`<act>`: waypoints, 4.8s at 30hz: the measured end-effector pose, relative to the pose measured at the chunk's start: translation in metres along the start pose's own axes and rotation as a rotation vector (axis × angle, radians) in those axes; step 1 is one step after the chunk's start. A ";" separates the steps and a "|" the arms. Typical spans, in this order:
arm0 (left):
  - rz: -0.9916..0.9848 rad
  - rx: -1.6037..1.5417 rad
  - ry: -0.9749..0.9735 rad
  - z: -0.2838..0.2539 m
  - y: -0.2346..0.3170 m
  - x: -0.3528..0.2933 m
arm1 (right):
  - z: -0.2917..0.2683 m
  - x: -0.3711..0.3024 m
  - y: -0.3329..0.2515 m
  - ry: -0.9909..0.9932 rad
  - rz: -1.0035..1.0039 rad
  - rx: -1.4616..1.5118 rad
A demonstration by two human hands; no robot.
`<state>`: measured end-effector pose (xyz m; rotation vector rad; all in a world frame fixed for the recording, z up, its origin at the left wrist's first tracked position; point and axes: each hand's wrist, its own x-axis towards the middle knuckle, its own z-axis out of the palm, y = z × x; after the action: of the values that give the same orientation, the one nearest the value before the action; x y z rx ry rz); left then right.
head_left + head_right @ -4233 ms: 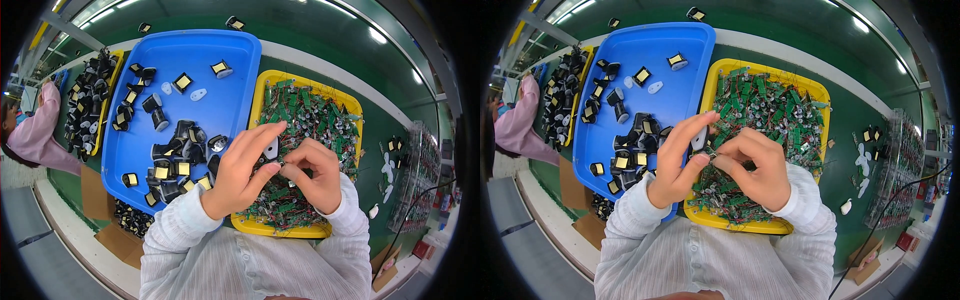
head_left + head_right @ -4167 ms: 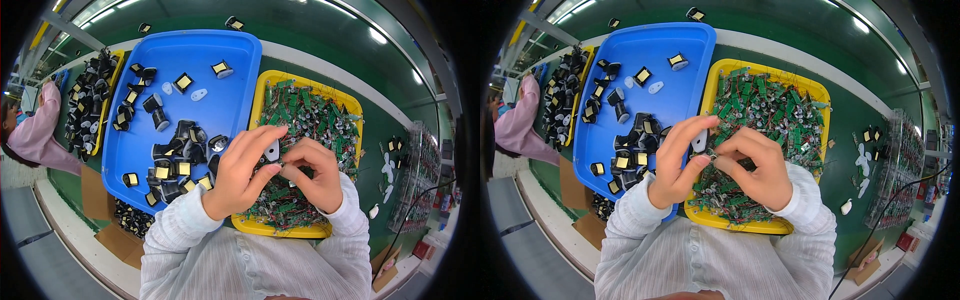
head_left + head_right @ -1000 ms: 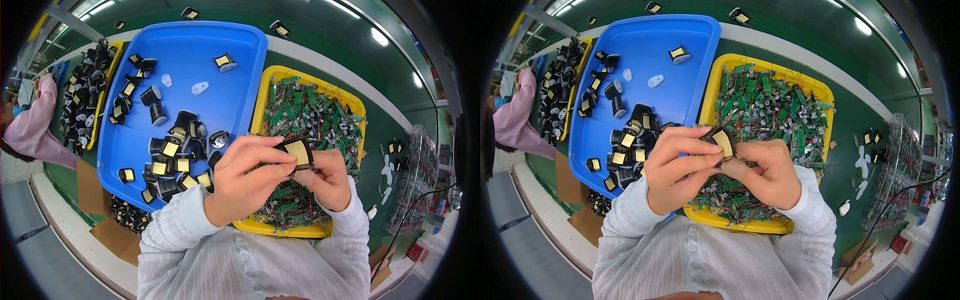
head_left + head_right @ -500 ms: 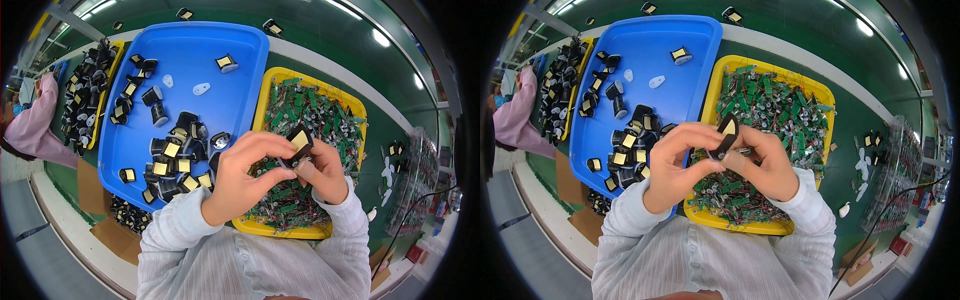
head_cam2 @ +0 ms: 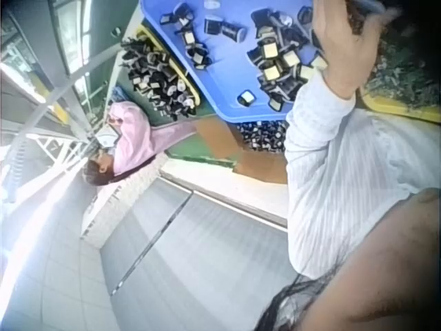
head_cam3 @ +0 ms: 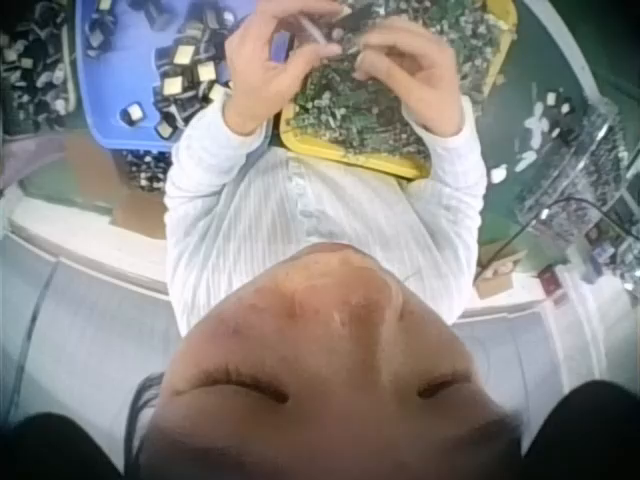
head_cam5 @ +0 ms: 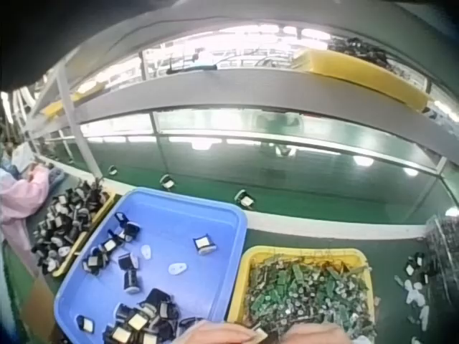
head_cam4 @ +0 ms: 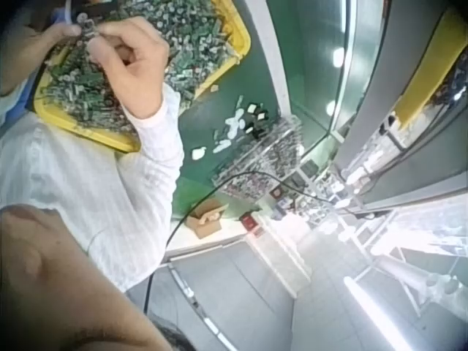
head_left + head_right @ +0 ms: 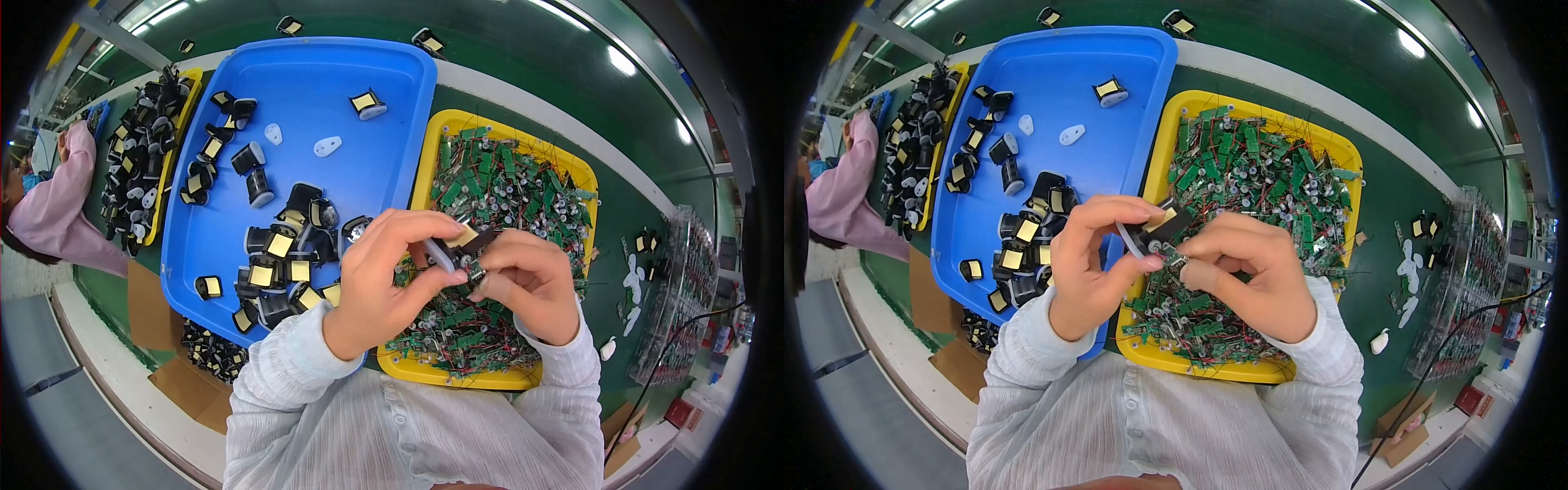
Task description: The person assembles small circuit boards into black plastic housings by hand.
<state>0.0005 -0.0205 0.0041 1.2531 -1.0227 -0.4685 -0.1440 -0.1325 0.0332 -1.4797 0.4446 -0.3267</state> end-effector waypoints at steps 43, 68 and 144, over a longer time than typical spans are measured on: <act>0.165 0.478 -0.233 -0.006 0.004 0.003 | -0.008 0.007 0.000 -0.095 0.301 0.237; -0.005 -0.028 -0.256 -0.006 0.007 0.002 | 0.021 -0.001 0.012 0.111 -0.246 -0.350; -0.337 -0.206 -0.156 -0.003 -0.002 0.001 | 0.017 0.006 0.006 0.129 0.057 -0.023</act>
<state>0.0041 -0.0199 0.0032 1.2199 -0.8685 -0.9205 -0.1304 -0.1198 0.0269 -1.4703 0.5944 -0.3747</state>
